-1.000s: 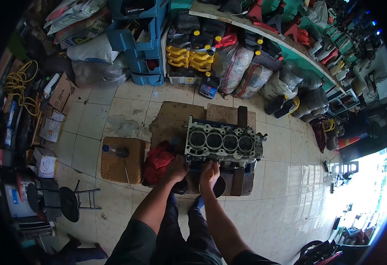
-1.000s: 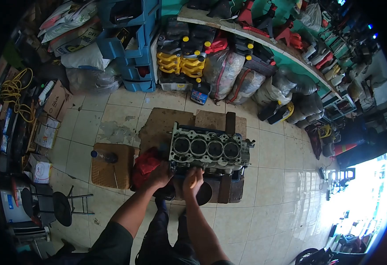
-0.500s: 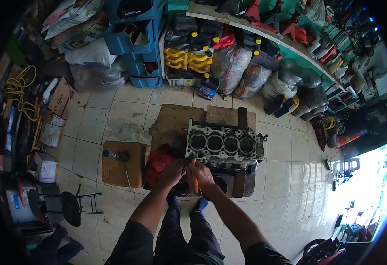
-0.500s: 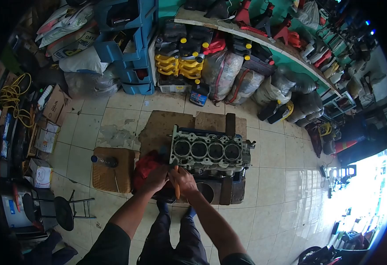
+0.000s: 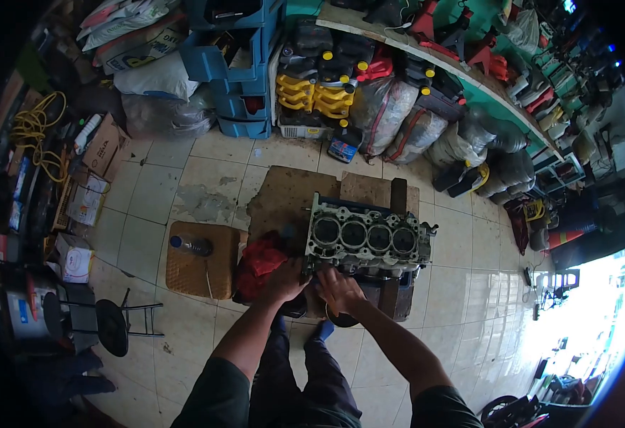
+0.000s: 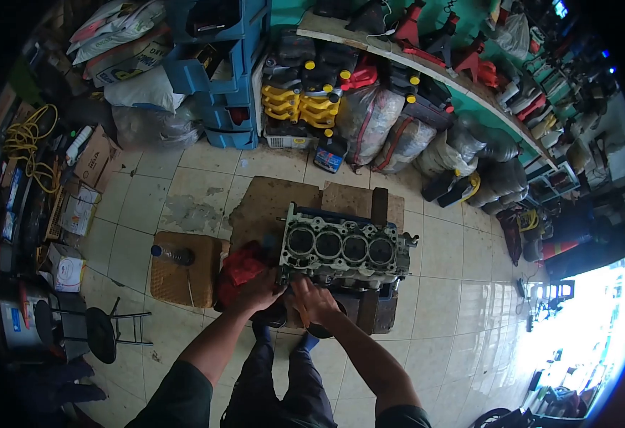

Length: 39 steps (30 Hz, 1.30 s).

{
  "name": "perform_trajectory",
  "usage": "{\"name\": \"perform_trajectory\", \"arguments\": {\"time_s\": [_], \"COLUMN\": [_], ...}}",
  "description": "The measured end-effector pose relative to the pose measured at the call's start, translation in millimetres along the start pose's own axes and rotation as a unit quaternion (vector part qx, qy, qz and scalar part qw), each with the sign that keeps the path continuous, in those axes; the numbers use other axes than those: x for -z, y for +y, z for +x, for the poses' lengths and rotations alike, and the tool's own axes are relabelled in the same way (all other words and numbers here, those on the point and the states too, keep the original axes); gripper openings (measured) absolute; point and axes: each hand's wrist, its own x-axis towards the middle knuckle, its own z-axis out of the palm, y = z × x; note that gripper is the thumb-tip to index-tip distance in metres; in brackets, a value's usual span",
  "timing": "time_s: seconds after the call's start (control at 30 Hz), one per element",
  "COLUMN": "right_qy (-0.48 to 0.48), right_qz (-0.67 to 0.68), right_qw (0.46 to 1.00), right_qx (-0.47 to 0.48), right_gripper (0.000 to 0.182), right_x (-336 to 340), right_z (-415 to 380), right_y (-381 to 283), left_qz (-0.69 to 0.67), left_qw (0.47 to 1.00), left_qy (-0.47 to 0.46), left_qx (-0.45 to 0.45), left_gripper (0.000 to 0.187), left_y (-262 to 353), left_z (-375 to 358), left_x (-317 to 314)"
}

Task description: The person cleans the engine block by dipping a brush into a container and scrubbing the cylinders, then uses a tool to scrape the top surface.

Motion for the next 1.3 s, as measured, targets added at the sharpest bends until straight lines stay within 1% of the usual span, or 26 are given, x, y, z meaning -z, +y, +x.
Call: {"name": "perform_trajectory", "arguments": {"time_s": [0.03,0.07,0.13,0.17,0.23,0.3,0.37,0.4,0.47,0.53,0.57,0.63,0.67,0.73,0.77,0.83,0.97,1.03,1.07,1.13,1.17,1.2,1.27,1.3], "right_qy": [0.104,0.102,0.057,0.057,0.023,0.040,0.055,0.046,0.039,0.013,0.013,-0.057,-0.056,-0.016,-0.015,0.048,0.062,0.069,0.066,0.036,0.012,0.014,0.086,0.086], "right_qz": [0.010,0.012,0.036,0.038,0.021,0.019,0.017,0.033,0.051,0.019,0.016,0.049,0.047,0.012,0.011,0.007,0.039,0.044,0.047,0.059,0.060,0.061,0.043,0.042], "right_qw": [0.994,0.994,0.989,0.988,0.990,0.992,0.993,0.992,0.991,0.998,0.999,0.991,0.991,0.995,0.995,0.991,0.993,0.987,0.987,0.994,0.995,0.995,0.995,0.995], "right_qx": [0.029,0.029,-0.134,-0.136,-0.138,-0.121,-0.103,-0.109,-0.121,-0.050,-0.049,-0.112,-0.111,-0.097,-0.095,-0.123,-0.087,-0.137,-0.138,-0.079,-0.078,-0.080,0.010,0.012], "right_gripper": [0.041,0.041,0.033,0.033,0.030,0.031,0.031,0.033,0.035,0.036,0.036,0.037,0.037,0.034,0.034,0.031,0.027,0.027,0.027,0.031,0.032,0.032,0.035,0.035], "right_x": [-5,-10,-9,-14,-25,-35,-39,-40,-39,-25,-19,-11,-8,-2,1,0,-24,-9,-12,-16,-15,-18,-32,-35], "right_z": [-1,-3,-3,-7,-11,-9,1,11,12,3,2,-3,0,12,18,24,19,31,32,41,38,34,24,20], "right_y": [1,0,-11,-9,-1,1,5,10,10,12,11,7,6,-1,-6,-15,-1,-18,-15,-7,-5,-1,13,16], "left_qz": [-0.005,-0.010,0.007,0.023,0.032,0.042,0.006,0.007,0.041,0.026,0.010,0.011,0.016,0.023,0.032,0.038,0.041,0.044,0.047,0.054,0.059,0.060,0.043,0.042], "left_qw": [1.000,1.000,1.000,1.000,0.999,0.999,0.996,0.996,0.988,0.990,0.991,0.989,0.987,0.990,0.993,0.992,0.991,0.993,0.994,0.992,0.991,0.991,0.989,0.990], "left_qy": [-0.008,-0.017,-0.015,-0.010,-0.011,-0.012,-0.071,-0.072,-0.102,-0.096,-0.089,-0.096,-0.106,-0.094,-0.082,-0.084,-0.080,-0.071,-0.064,-0.078,-0.093,-0.094,-0.087,-0.085], "left_qx": [0.001,0.002,0.005,0.005,0.015,0.028,0.056,0.059,0.104,0.100,0.098,0.109,0.119,0.101,0.084,0.086,0.101,0.088,0.074,0.079,0.082,0.080,0.108,0.108], "left_gripper": [0.049,0.049,0.048,0.046,0.045,0.043,0.045,0.045,0.044,0.044,0.044,0.044,0.044,0.043,0.043,0.042,0.040,0.039,0.038,0.038,0.038,0.038,0.039,0.039], "left_y": [3,6,3,2,6,5,2,1,1,-4,-6,-3,-2,3,4,4,4,-3,-6,-8,-7,-7,-4,-2], "left_z": [1,1,3,3,5,6,10,10,12,12,13,13,15,10,9,10,12,14,11,15,14,13,15,14], "left_x": [2,4,-3,-7,-6,-5,-6,-8,-11,-15,-16,-16,-15,-12,-9,-9,-13,-19,-24,-22,-21,-21,-21,-18]}}
